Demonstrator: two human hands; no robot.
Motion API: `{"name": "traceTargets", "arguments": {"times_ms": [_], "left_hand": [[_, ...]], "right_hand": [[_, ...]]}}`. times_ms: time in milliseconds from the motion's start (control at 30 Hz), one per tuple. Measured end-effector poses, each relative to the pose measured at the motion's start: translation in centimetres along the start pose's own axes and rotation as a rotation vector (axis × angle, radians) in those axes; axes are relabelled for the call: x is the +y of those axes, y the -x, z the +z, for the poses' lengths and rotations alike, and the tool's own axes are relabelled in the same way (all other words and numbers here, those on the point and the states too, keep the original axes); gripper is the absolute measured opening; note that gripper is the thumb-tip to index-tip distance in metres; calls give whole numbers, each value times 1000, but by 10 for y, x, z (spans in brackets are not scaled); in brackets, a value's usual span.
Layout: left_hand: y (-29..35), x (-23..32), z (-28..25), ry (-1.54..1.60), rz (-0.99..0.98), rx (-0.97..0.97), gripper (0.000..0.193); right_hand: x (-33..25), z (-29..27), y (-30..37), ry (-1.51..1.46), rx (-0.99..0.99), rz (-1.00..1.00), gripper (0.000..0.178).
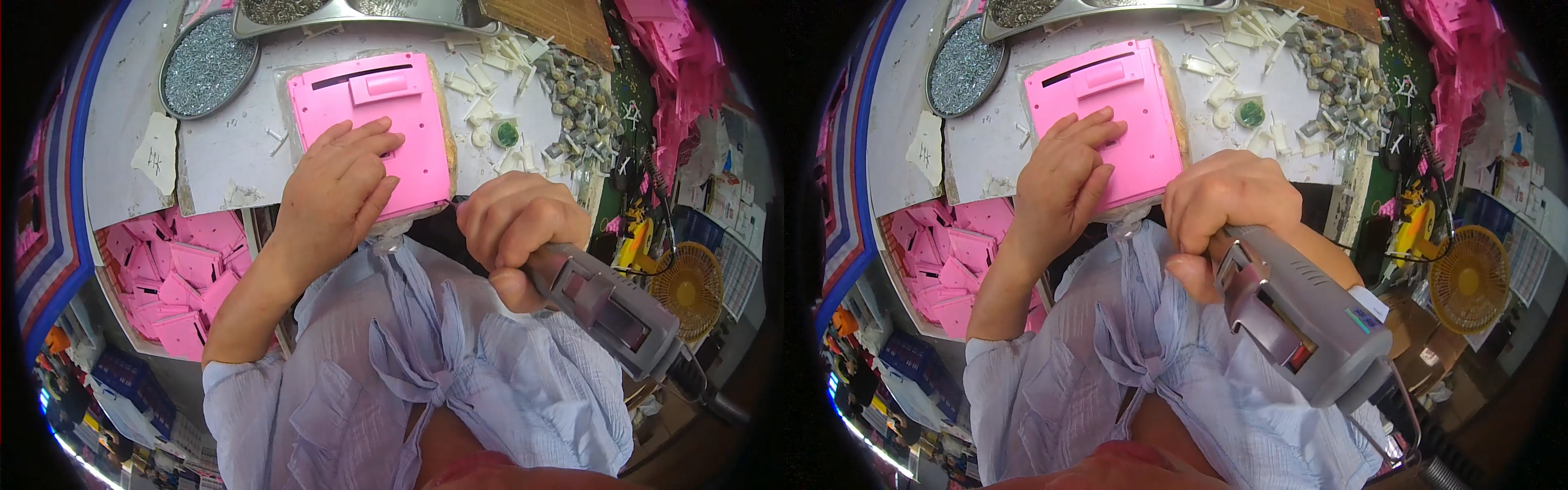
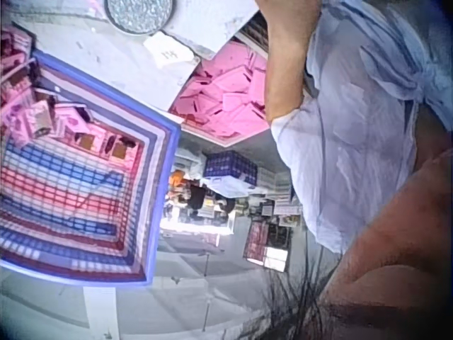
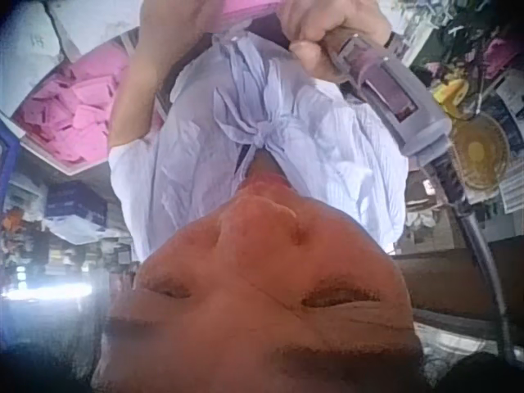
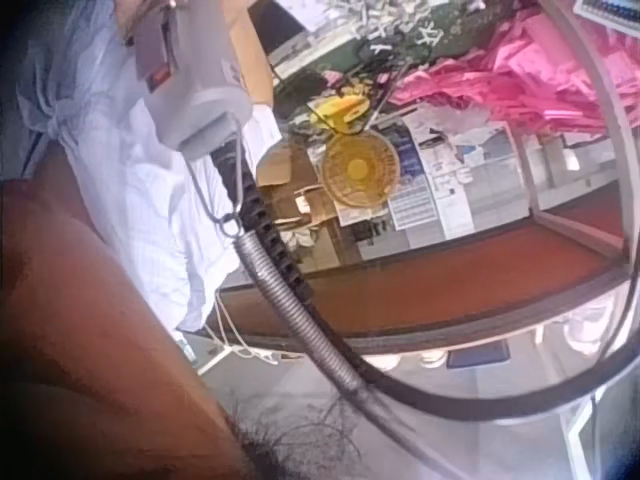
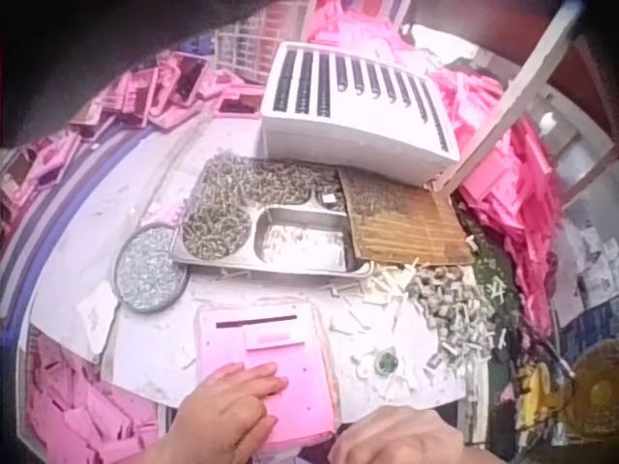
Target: Soldering components onto a circuit board and assembling a pink toy case.
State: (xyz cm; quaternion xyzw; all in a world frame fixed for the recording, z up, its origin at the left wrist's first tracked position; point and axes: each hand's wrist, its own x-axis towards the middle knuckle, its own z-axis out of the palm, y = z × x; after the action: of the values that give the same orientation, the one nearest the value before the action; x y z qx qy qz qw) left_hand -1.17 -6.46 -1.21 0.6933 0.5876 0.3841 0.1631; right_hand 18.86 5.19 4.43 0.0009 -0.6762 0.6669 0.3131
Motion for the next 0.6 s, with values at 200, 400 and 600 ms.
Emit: {"name": "traceTargets", "arguments": {"times_ms": [200,400,600], "left_hand": [[1,0,-3,41,-48,-39,13],[6,-4,-8,104,-51,-55,15],[0,-7,-5,136,-34,-16,13]], "right_hand": [[-3,-15,-35,-149,-87,-111,18],[28,-3,-35,-6,-124,-89,17],[9,-19,-55,-161,-45,26,21]]}}
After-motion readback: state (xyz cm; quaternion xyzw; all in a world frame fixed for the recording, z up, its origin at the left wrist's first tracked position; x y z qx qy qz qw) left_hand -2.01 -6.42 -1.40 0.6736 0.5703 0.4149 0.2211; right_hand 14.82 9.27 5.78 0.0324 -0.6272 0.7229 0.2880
